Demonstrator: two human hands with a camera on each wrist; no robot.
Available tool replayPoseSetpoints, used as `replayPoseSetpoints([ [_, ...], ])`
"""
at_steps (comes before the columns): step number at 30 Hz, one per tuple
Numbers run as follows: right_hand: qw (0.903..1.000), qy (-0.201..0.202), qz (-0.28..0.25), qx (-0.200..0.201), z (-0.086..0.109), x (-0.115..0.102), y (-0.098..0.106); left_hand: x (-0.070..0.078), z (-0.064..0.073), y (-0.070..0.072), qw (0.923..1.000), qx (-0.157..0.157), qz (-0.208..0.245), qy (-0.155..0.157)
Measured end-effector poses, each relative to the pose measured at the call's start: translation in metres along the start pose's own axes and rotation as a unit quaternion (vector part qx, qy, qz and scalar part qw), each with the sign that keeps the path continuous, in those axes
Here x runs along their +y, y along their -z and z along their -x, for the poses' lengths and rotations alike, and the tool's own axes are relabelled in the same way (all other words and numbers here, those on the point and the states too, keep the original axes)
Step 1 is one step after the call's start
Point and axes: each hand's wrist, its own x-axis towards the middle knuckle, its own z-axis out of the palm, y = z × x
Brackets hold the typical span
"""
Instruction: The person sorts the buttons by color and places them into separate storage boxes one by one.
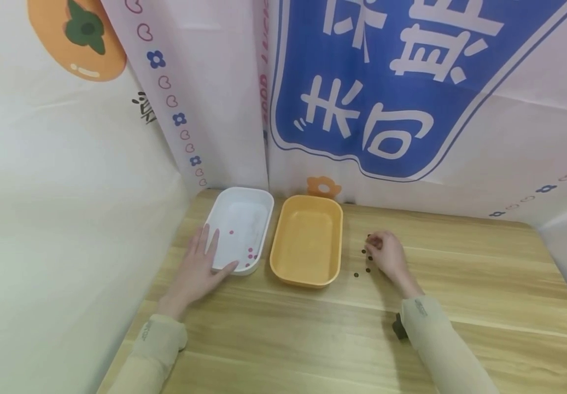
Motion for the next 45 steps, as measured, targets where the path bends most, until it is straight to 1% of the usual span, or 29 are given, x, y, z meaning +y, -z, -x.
replayPoseSetpoints([
  [4,0.9998,-0.018,-0.012,-0.001,0.001,0.0,0.0,0.0,0.0,-0.001,1.0,-0.002,-0.004,-0.001],
  [10,0.9996,-0.013,-0.02,0.015,0.004,0.002,-0.001,0.001,-0.001,-0.001,1.0,0.0,0.004,-0.004],
  [15,0.9993,-0.018,-0.03,0.013,0.005,0.007,-0.001,0.001,-0.001,-0.003,1.0,0.003,-0.001,-0.006],
  [18,0.9981,-0.039,-0.046,0.011,0.008,0.01,0.0,0.001,-0.002,-0.004,1.0,0.003,-0.002,-0.005],
  [22,0.996,-0.06,-0.064,0.019,0.011,0.011,0.003,0.003,-0.001,-0.003,1.0,0.0,0.0,-0.004],
  [27,0.9952,-0.053,-0.077,0.028,0.013,0.012,0.005,0.004,0.0,-0.001,1.0,-0.004,0.006,0.0],
  [33,0.9941,-0.053,-0.09,0.028,0.017,0.014,0.007,0.003,0.001,-0.001,0.9999,-0.008,0.004,0.004],
  [36,0.994,-0.044,-0.096,0.027,0.02,0.013,0.008,0.003,0.001,0.0,0.9999,-0.01,0.005,0.005],
  [42,0.9956,-0.028,-0.085,0.025,0.027,0.01,0.009,0.004,0.001,0.003,0.9999,-0.01,0.008,0.006],
  [45,0.9963,-0.012,-0.08,0.028,0.032,0.008,0.009,0.004,0.001,0.003,0.9999,-0.009,0.005,0.004],
])
